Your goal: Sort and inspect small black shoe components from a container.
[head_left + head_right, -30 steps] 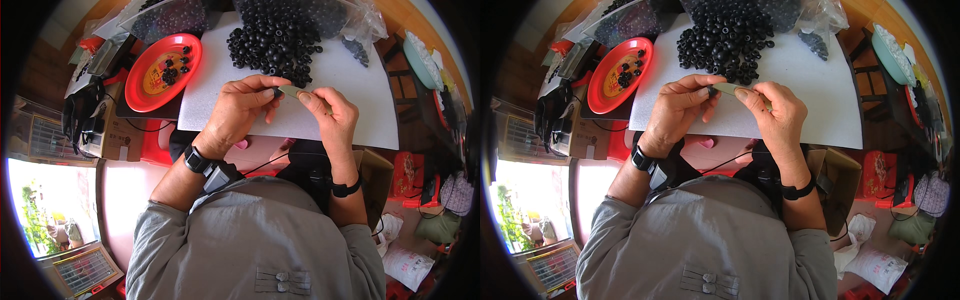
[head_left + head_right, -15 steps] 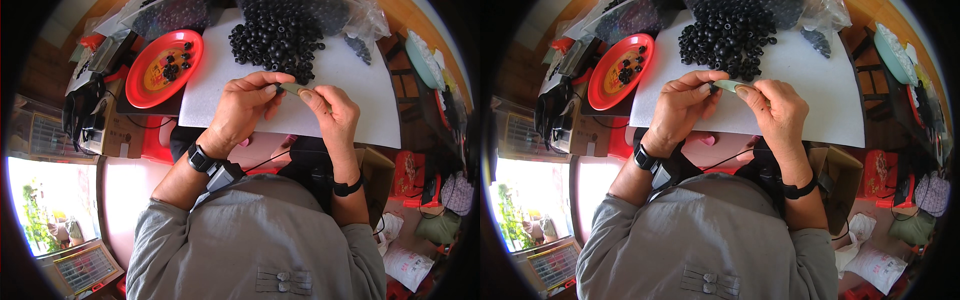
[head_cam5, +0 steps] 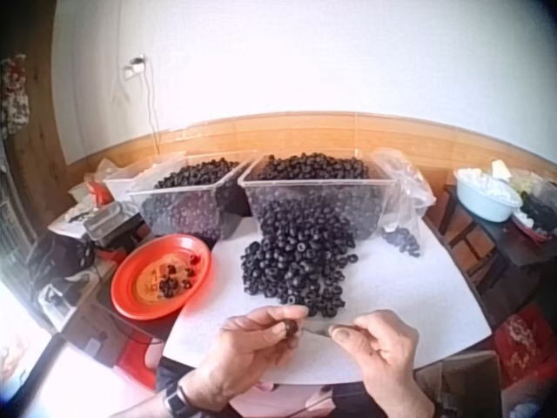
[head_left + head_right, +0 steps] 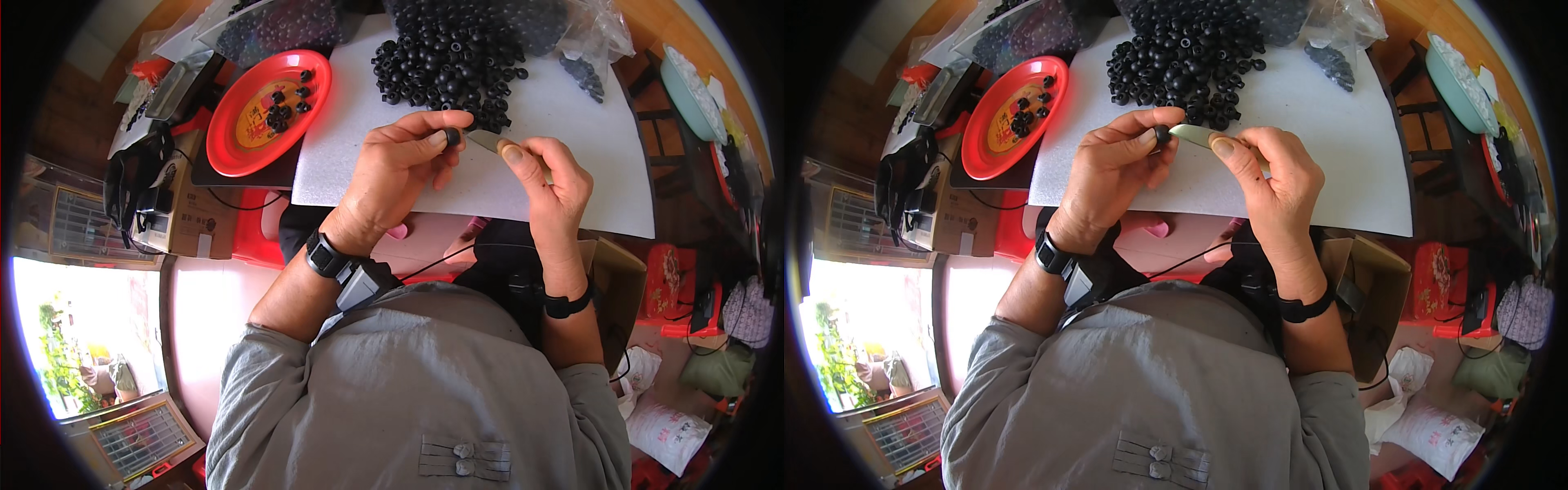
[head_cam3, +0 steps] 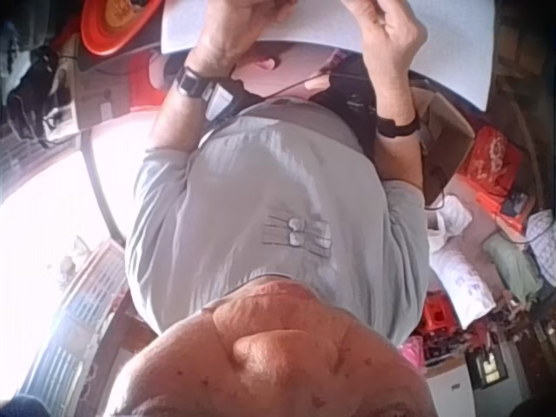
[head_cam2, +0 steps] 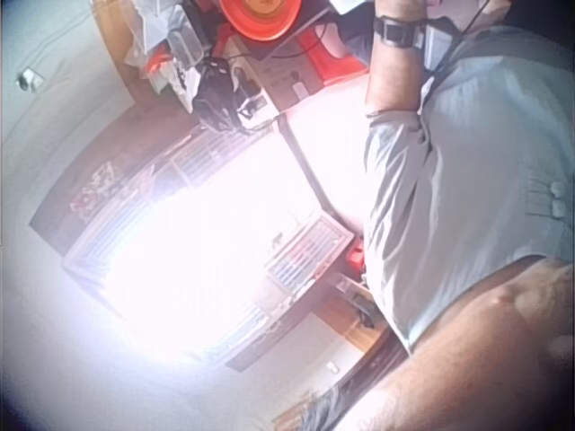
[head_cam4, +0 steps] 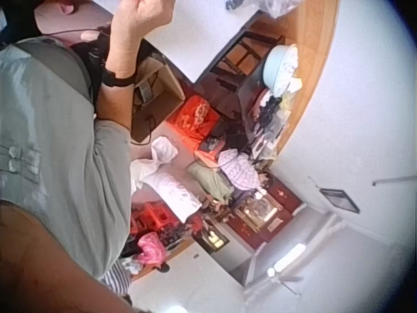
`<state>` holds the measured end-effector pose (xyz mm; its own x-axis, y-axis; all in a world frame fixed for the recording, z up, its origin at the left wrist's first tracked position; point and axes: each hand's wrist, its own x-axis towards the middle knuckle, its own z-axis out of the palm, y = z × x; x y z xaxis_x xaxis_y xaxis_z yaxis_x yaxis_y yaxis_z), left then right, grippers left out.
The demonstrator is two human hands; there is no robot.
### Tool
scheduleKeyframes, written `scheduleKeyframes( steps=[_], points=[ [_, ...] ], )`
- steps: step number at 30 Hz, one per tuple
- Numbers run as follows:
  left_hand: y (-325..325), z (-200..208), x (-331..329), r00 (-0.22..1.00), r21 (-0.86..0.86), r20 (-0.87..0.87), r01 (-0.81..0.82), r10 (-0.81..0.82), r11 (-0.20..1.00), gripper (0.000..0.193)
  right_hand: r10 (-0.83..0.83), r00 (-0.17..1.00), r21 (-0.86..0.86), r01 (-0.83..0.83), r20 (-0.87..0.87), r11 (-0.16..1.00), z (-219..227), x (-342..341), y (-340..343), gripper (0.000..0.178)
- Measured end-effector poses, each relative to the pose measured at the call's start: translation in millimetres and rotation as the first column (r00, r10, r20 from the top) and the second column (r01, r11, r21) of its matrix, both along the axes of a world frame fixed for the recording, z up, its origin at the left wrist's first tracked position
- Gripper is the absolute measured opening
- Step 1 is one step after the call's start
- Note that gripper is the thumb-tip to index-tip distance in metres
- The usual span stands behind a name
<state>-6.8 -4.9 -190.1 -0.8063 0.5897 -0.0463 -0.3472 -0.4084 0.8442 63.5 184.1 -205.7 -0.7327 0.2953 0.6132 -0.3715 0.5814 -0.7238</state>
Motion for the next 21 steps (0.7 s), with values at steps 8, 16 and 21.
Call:
scheduleKeyframes(
  steps=[8,16,21],
  points=[
    [-0.6,-1.6,1.8,1.0,0.019,-0.028,-0.001,0.002,1.0,0.027,-0.057,0.998,0.096,0.056,0.006,0.994,1.9,-1.8,-2.4,0.019],
    [-0.6,-5.0,2.4,1.0,0.039,-0.023,-0.005,0.006,0.999,0.025,-0.086,0.996,0.115,0.083,0.022,0.99,0.8,-3.4,-1.8,0.02],
    [-0.7,-5.4,2.5,1.0,0.041,-0.013,-0.009,0.009,0.999,0.025,-0.066,0.998,0.119,0.065,0.008,0.991,1.7,-3.5,-2.5,0.02]
  ],
)
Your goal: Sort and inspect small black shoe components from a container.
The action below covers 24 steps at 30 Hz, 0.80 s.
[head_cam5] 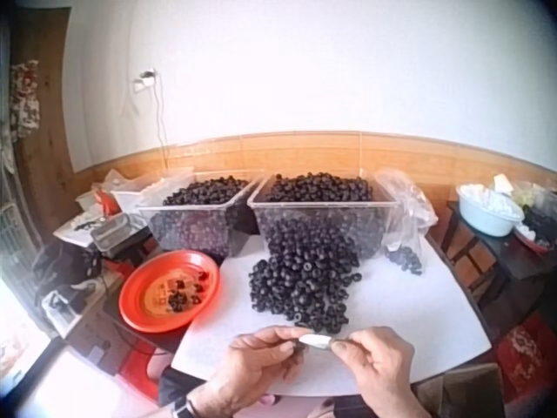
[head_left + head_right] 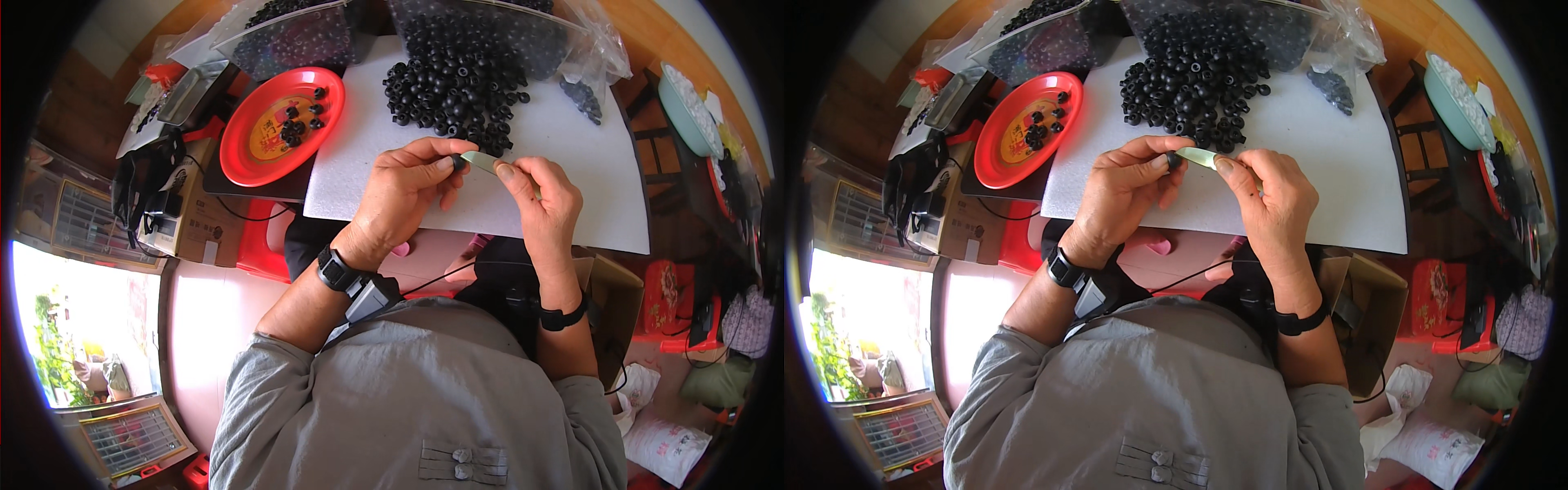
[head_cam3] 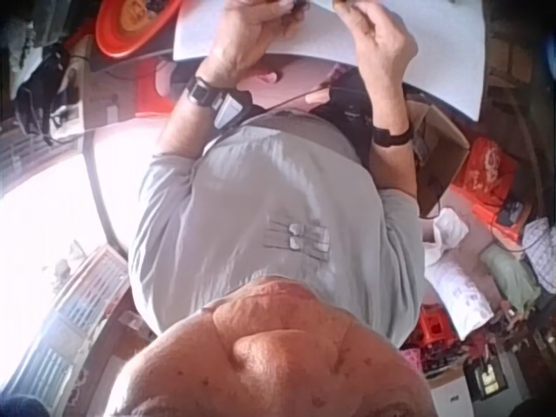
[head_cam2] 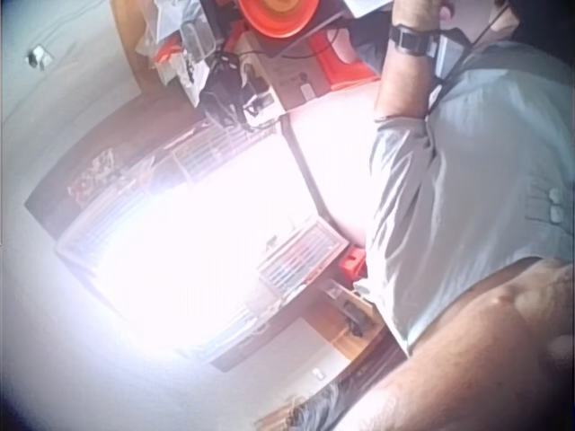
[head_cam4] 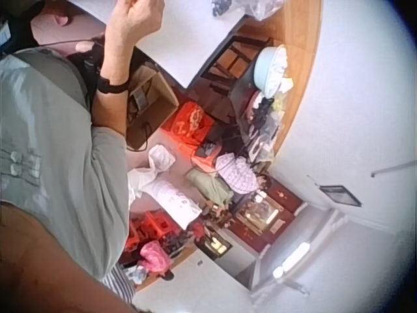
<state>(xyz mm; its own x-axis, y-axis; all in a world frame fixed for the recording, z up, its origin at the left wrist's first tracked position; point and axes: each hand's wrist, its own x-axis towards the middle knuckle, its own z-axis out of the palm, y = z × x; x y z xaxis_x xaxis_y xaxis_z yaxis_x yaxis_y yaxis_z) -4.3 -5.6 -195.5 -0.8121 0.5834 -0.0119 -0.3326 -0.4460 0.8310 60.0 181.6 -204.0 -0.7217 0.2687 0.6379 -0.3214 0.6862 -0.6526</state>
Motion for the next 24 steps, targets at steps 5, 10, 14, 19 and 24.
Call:
scheduleKeyframes(
  steps=[5,10,14,19,24],
  points=[
    [0.3,-0.9,-1.0,1.0,0.006,0.006,0.002,-0.002,1.0,0.025,0.0,1.0,0.01,0.0,-0.004,1.0,-0.2,0.2,0.4,0.019],
    [0.0,-0.5,-0.7,1.0,0.006,0.006,0.002,-0.002,1.0,0.025,-0.003,1.0,0.01,0.003,0.012,1.0,-0.5,0.5,1.1,0.02],
    [0.8,1.0,-0.1,1.0,0.007,0.002,0.005,-0.005,1.0,0.026,-0.006,0.999,-0.036,0.008,0.034,0.999,-0.7,0.3,1.6,0.02],
    [-1.2,0.8,-1.2,1.0,-0.002,-0.009,0.028,-0.028,1.0,0.029,-0.01,0.999,-0.007,0.01,0.038,1.0,0.0,-0.1,1.5,0.021],
    [-2.0,-0.4,-1.3,1.0,-0.005,-0.019,0.024,-0.024,1.0,0.028,-0.002,1.0,-0.006,0.002,0.028,1.0,-0.4,-0.4,0.3,0.02]
  ],
)
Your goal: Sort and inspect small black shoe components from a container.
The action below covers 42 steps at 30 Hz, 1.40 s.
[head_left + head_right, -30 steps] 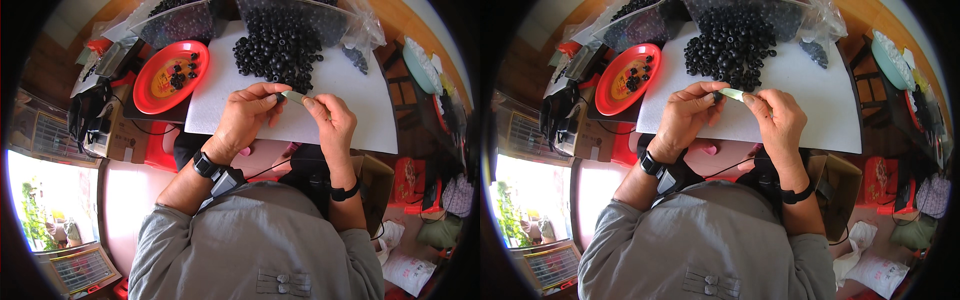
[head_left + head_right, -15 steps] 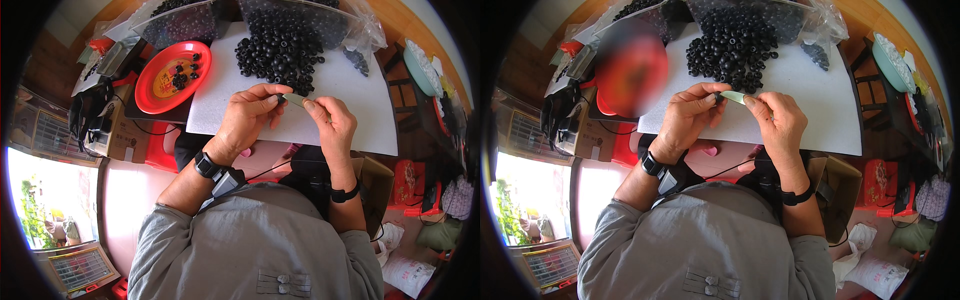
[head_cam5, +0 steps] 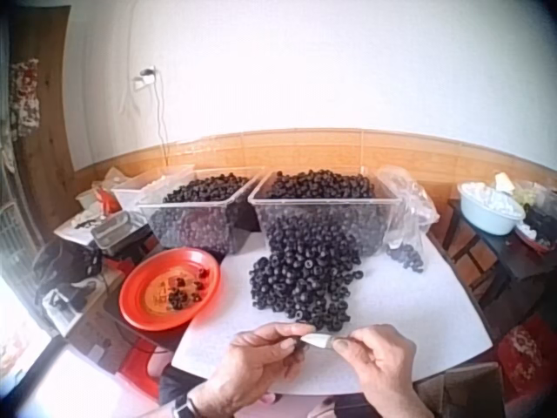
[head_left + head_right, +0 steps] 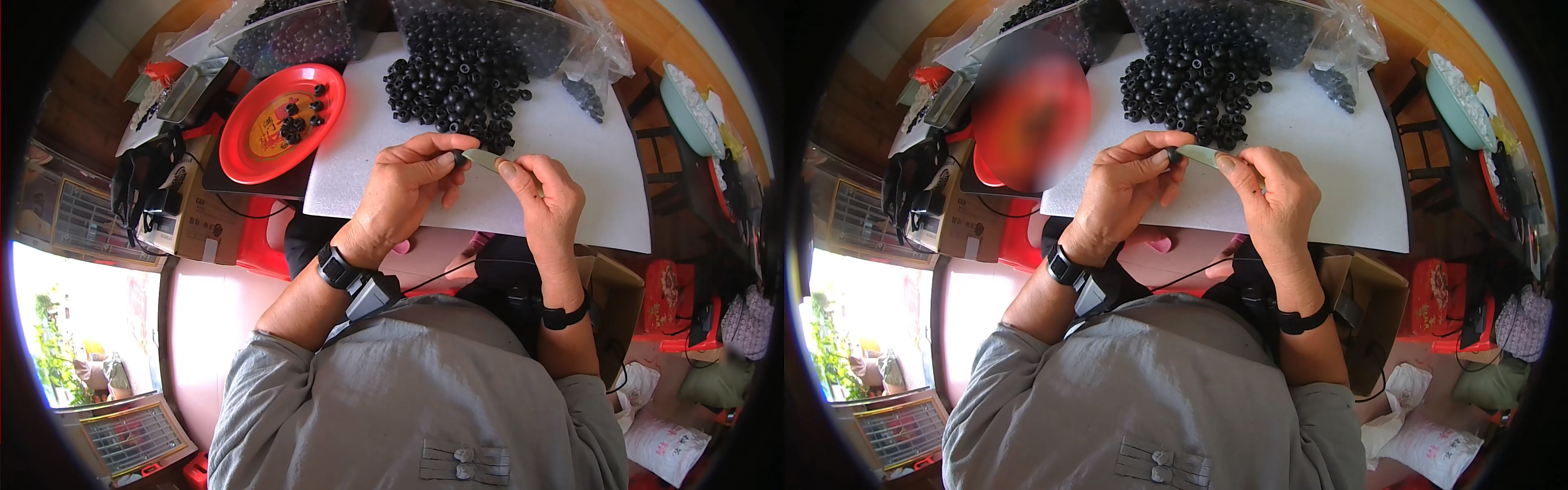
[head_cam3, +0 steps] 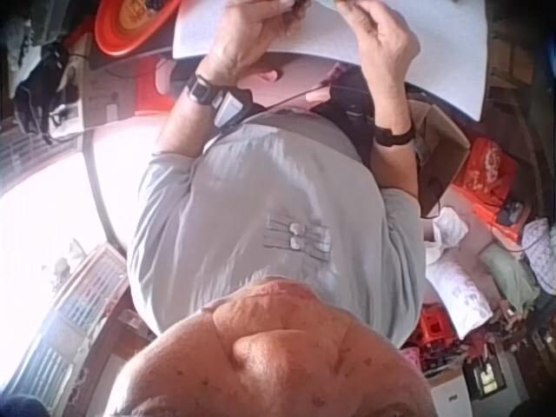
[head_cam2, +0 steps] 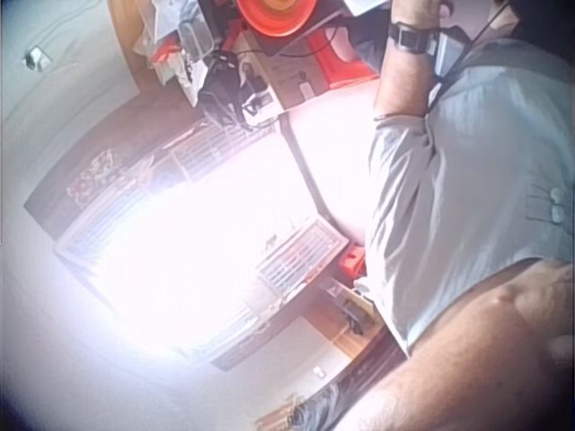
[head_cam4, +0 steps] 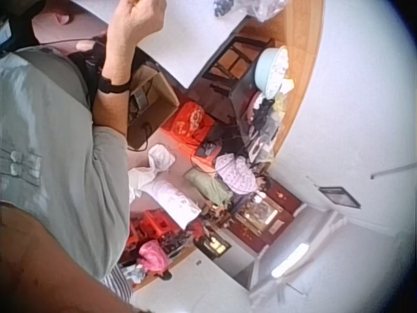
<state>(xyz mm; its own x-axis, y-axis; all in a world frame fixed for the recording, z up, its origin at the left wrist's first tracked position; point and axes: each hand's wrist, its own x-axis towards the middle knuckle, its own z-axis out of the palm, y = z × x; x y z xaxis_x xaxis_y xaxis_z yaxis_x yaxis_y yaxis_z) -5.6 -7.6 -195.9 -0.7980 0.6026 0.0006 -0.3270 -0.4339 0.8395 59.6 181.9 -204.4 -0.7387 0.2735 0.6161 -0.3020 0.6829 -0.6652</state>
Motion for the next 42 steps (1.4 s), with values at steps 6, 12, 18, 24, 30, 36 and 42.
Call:
scheduleKeyframes(
  steps=[6,12,18,24,30,36,42],
  points=[
    [-1.2,0.2,3.7,1.0,-0.021,0.005,-0.028,0.028,0.999,0.027,0.017,1.0,0.034,-0.017,-0.025,0.999,-1.4,0.4,-1.1,0.019],
    [6.1,-2.8,1.8,0.999,-0.018,0.025,-0.027,0.027,0.999,0.023,0.004,0.998,0.089,0.003,-0.068,0.996,-3.3,2.7,3.5,0.016],
    [-6.5,1.3,4.7,0.958,-0.307,-0.267,-0.188,0.106,0.933,0.026,0.002,0.968,0.115,0.027,-0.25,0.993,-17.8,-12.4,-1.0,0.022],
    [-19.9,-28.4,-34.3,0.994,-0.043,0.027,-0.103,0.104,0.994,0.031,-0.114,0.977,0.231,0.155,-0.18,0.961,-20.7,-10.9,0.2,0.026],
    [-22.3,-28.7,-35.6,0.997,-0.093,-0.01,-0.075,0.075,0.993,0.032,-0.108,0.982,0.249,0.145,-0.157,0.958,-21.8,-7.8,-1.5,0.025],
    [-18.8,-30.9,-32.5,0.989,-0.178,-0.131,-0.094,0.071,0.98,0.03,-0.099,0.986,0.25,0.131,-0.135,0.959,-18.9,-6.0,-0.7,0.026],
    [-2.4,-22.8,-17.1,0.963,-0.231,-0.206,-0.223,0.176,0.947,0.031,-0.108,0.983,0.143,0.13,-0.15,0.981,-20.2,-11.7,-2.9,0.029]
  ],
)
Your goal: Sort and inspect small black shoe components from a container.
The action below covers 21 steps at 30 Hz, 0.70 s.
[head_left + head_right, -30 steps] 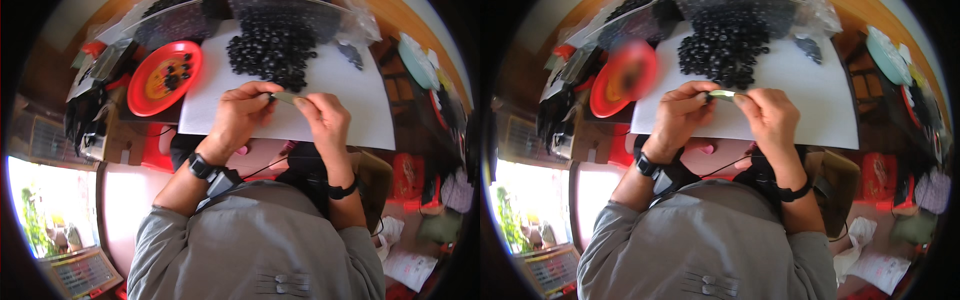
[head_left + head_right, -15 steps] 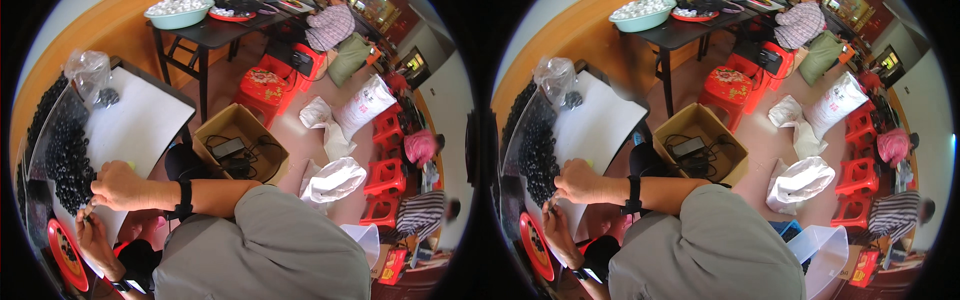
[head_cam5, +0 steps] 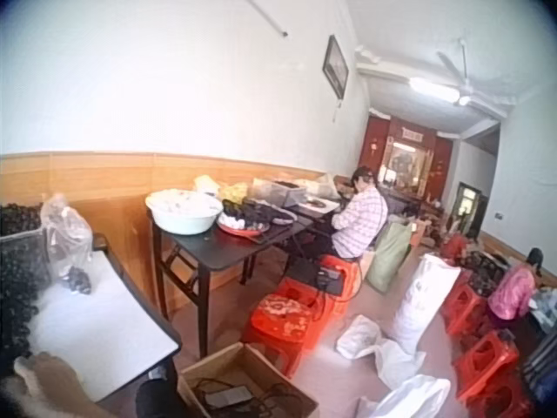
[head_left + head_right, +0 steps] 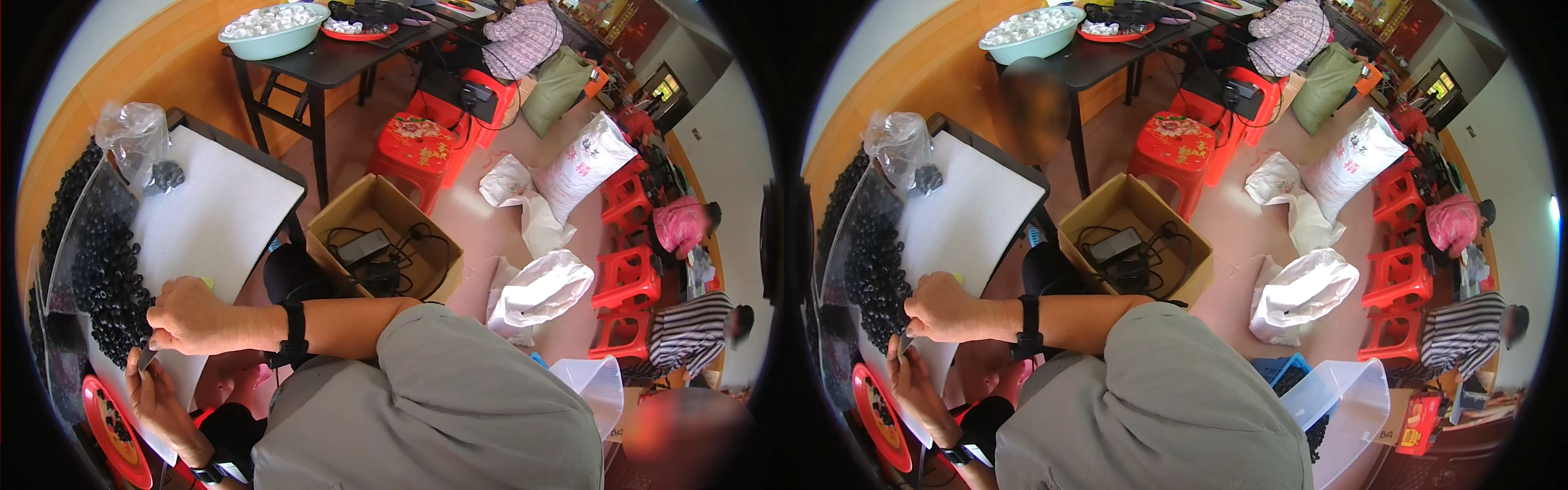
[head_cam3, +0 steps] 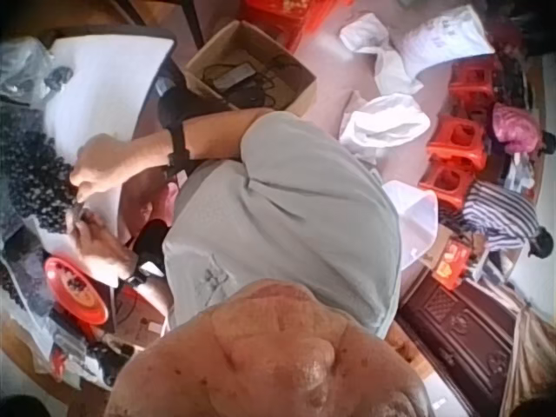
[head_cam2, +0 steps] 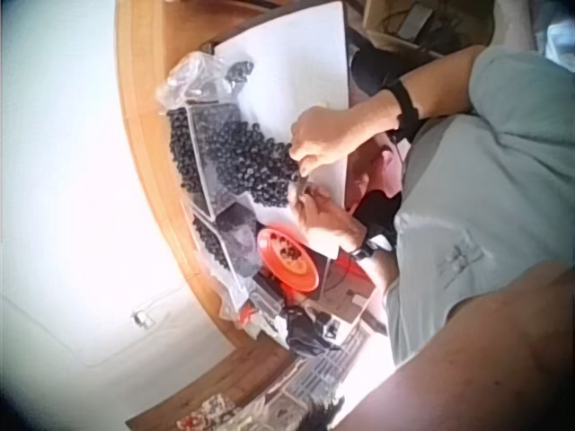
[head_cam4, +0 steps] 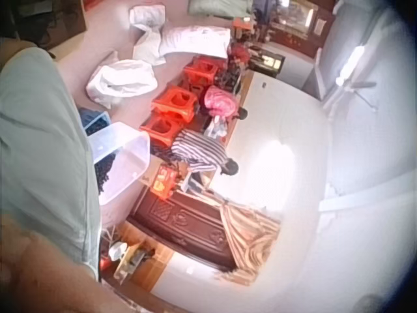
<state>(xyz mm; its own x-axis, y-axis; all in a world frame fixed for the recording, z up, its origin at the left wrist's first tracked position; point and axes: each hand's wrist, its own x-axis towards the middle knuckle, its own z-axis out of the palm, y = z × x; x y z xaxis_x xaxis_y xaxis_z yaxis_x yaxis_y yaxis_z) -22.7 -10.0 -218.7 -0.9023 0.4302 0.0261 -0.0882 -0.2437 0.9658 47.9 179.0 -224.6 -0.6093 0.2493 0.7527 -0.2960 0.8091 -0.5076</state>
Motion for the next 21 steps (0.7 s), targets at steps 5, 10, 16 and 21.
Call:
scheduleKeyframes(
  steps=[5,10,16,21],
  points=[
    [-18.9,-3.3,3.8,0.999,0.018,-0.036,0.009,-0.009,1.0,0.035,0.023,0.999,-0.011,-0.023,-0.043,1.0,0.6,-5.9,-12.5,0.028],
    [16.5,22.1,32.7,1.0,-0.03,0.021,0.005,-0.005,1.0,0.035,-0.032,0.996,0.019,0.034,-0.083,0.999,4.3,5.6,5.1,0.023],
    [-33.2,48.9,12.6,0.964,-0.09,-0.212,-0.18,0.158,0.98,0.03,0.055,0.987,-0.068,-0.066,-0.149,0.996,12.1,10.8,7.8,0.022],
    [-90.4,54.8,-35.2,0.745,-0.229,-0.55,-0.569,0.377,0.789,0.022,0.099,0.989,-0.02,-0.102,-0.112,0.995,10.8,12.2,8.9,0.02]
  ],
)
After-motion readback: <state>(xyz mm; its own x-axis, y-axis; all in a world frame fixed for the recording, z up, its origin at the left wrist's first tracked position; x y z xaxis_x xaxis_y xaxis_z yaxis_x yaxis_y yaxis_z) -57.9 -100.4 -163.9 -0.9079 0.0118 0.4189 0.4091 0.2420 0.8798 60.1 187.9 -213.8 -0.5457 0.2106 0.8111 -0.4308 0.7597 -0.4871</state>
